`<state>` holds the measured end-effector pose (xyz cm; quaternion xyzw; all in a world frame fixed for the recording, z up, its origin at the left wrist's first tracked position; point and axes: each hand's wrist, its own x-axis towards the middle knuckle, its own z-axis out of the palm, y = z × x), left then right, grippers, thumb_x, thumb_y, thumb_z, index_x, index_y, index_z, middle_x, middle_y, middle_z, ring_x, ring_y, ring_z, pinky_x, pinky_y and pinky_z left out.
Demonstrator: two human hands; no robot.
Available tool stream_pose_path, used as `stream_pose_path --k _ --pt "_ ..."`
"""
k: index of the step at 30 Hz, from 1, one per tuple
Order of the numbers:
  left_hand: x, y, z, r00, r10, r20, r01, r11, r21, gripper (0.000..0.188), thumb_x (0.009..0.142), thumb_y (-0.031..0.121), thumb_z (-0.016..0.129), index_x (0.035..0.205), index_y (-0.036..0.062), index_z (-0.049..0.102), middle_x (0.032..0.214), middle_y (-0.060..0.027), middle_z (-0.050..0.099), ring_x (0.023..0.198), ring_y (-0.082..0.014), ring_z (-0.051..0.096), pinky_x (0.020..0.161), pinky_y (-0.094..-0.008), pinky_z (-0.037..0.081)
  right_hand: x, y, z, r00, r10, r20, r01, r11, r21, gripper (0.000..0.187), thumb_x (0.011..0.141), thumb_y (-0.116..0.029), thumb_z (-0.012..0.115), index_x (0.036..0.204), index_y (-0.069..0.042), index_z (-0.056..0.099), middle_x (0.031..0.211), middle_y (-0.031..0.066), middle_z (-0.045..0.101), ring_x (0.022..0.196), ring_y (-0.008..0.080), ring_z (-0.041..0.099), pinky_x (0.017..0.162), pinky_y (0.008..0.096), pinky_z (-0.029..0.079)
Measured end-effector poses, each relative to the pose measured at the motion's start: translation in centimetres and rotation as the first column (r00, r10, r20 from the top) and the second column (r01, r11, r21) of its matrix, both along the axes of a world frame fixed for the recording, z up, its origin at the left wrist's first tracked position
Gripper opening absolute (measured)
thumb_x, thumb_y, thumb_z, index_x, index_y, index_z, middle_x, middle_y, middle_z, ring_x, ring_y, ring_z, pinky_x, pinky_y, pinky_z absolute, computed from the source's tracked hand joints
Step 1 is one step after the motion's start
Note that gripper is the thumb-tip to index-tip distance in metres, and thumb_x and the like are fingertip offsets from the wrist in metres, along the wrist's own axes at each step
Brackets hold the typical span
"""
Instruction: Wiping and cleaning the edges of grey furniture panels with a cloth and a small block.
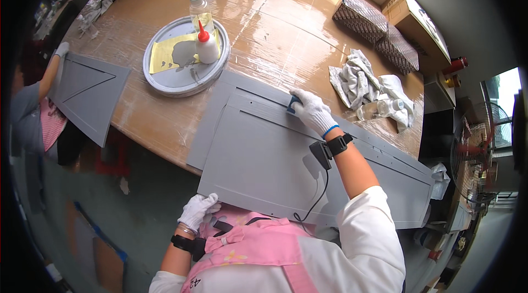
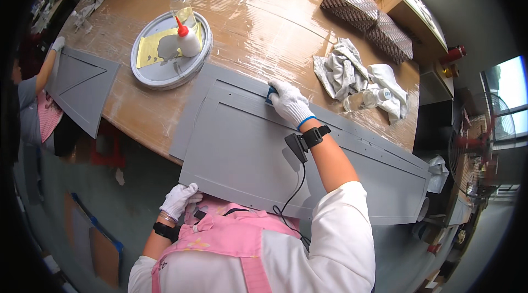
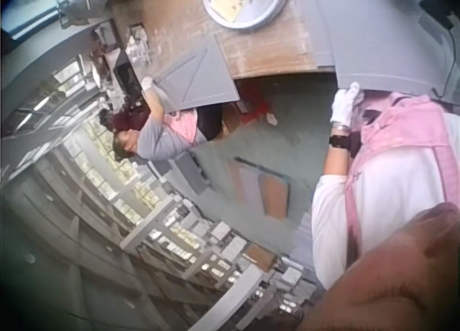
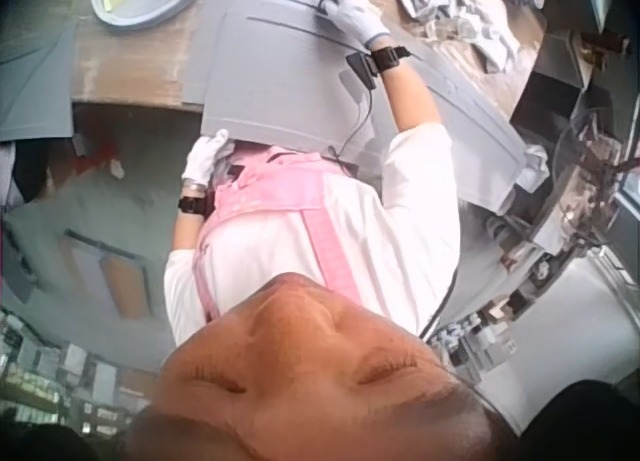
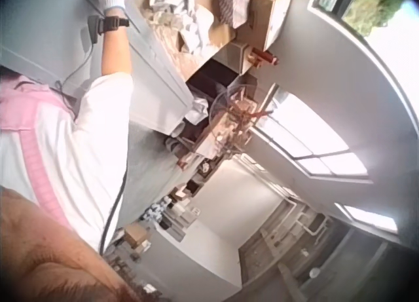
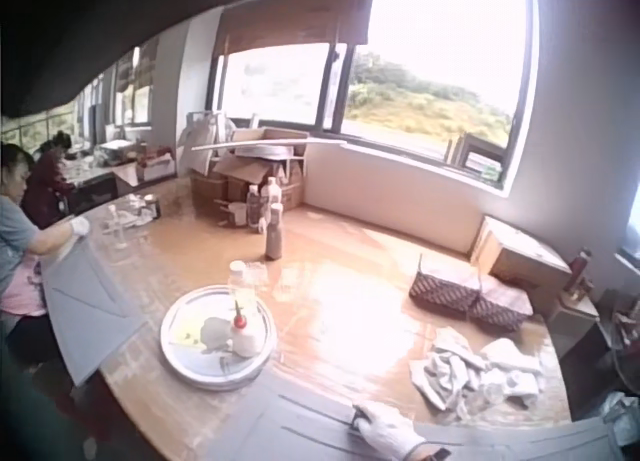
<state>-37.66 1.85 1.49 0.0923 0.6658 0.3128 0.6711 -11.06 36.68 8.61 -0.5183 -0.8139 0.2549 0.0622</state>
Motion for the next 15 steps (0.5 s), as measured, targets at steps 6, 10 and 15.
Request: stream_pose_path --k 6,10,15 --pt "-0.1 -0.3 -0.6 1.0 0.018 -0.02 -0.018 0.999 0.031 0.047 0.092 0.036 0.07 0.109 -0.0073 0.063 0.099 -0.0175 0.07 0.084 -0.0225 0.071 0.075 -0.0329 0.059 3.8 -1.6 -0.4 0.996 -0.021 0.083 0.021 1.0 -0.001 0.037 0.092 -0.017 0.056 0.128 -0.014 0.059 0.118 0.0177 0.064 0.111 0.0384 0.06 0.094 0.046 0.05" --pt "-0.6 -0.2 -0.9 1.0 0.0 0.001 0.0 0.998 0.068 0.042 0.093 0.03 0.069 0.111 -0.008 0.063 0.103 -0.0171 0.069 0.085 -0.0241 0.071 0.079 -0.0353 0.06 12.7 -2.8 0.1 0.965 -0.115 0.236 0.104 0.993 0.057 0.036 0.092 -0.017 0.056 0.128 -0.014 0.057 0.116 0.0171 0.064 0.108 0.0387 0.061 0.094 0.0482 0.049" --pt "-0.9 0.5 -0.7 0.997 -0.077 -0.009 0.077 0.996 0.052 0.037 0.098 0.025 0.062 0.115 -0.0073 0.06 0.104 -0.0178 0.069 0.083 -0.0262 0.07 0.079 -0.0386 0.061 15.0 -3.2 -0.2 0.939 -0.266 0.218 0.264 0.964 0.038 0.036 0.093 -0.017 0.055 0.129 -0.015 0.056 0.117 0.018 0.063 0.11 0.0391 0.06 0.094 0.0488 0.049"
